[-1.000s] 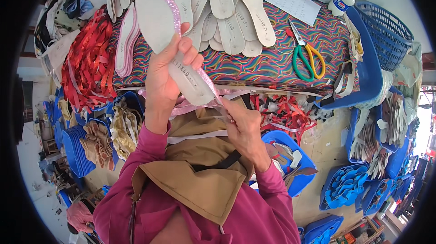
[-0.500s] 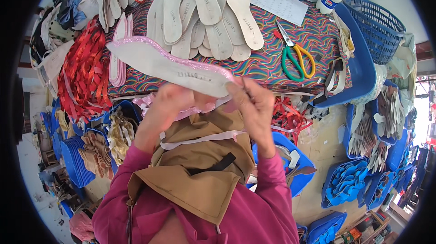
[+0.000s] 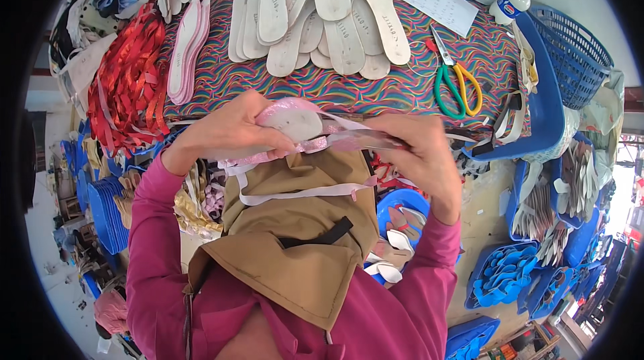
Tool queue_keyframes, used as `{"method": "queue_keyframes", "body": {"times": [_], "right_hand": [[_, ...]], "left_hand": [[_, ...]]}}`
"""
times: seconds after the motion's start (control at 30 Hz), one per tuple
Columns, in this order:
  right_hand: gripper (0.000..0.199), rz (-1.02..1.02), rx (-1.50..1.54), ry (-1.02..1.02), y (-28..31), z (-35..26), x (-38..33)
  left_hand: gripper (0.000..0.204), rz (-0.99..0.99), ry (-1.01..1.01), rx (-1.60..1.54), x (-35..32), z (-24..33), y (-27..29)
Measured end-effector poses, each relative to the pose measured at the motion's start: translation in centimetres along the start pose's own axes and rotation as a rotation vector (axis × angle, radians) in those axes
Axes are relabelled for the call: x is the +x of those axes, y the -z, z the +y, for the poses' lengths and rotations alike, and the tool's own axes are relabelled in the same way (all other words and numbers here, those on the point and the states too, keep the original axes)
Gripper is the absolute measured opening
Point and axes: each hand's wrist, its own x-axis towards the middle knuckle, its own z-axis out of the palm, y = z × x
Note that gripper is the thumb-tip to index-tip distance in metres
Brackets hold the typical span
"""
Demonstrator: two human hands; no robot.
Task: Attaching pink decorative ribbons to shoe insoles at a workstation.
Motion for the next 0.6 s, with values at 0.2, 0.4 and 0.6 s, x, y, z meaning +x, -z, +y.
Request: {"method": "queue_keyframes", "body": {"times": [0.2,0.4,0.6], "right_hand": [[0.029,0.287,-0.031,-0.117,-2.0,0.5,-3.0],[0.029,0.467,-0.330,0.141,-8.7,0.7,-2.5],[0.033,0.420,-0.238,0.168,-11.4,1.2,0.2]], "left_hand": [[0.019,0.218,-0.135,-0.567,-0.5,-1.1,-3.5],[0.018,0.375,-0.204,-0.817,1.0,-1.0,-4.2],[0.022,0.545,-0.244,-0.991,2.4,-1.0,-4.0]]}}
